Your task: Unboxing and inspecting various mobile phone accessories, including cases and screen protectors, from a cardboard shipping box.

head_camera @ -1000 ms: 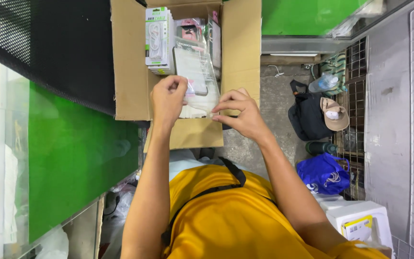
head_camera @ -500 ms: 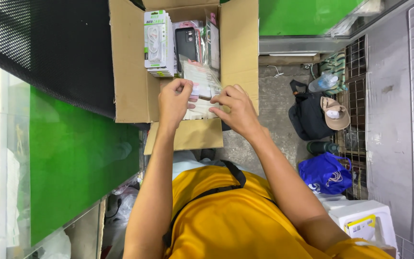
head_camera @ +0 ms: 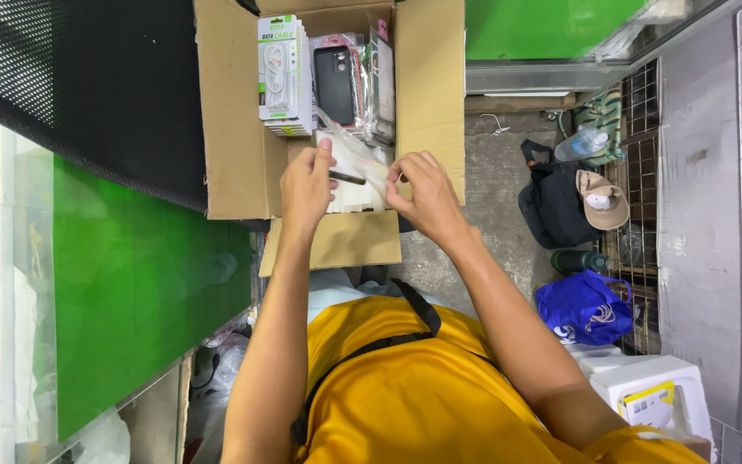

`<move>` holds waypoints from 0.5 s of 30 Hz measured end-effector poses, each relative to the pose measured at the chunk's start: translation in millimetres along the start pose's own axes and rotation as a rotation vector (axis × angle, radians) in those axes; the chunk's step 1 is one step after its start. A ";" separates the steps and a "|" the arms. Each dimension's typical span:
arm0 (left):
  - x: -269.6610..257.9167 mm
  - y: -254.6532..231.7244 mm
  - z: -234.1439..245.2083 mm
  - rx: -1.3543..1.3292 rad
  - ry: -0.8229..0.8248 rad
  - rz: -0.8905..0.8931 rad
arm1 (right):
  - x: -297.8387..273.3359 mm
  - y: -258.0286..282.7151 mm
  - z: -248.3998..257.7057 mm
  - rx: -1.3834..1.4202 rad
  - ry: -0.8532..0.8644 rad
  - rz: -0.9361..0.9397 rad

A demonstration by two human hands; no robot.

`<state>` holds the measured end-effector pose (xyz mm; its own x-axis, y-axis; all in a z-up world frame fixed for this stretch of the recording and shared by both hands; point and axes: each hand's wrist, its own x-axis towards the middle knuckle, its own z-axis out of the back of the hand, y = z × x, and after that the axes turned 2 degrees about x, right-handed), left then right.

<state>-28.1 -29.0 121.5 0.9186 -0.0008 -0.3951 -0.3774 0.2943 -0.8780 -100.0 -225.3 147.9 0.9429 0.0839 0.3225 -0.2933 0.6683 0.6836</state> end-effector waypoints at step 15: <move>-52.4 -59.7 39.6 0.131 -0.102 -0.566 | 10.8 -31.1 -47.7 -0.157 -0.066 -0.288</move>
<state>-49.1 -8.7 205.3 0.9819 -0.1021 0.1592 0.1868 0.3908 -0.9013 -73.1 -209.9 99.0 0.9698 -0.1691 0.1759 0.0162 0.7641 0.6450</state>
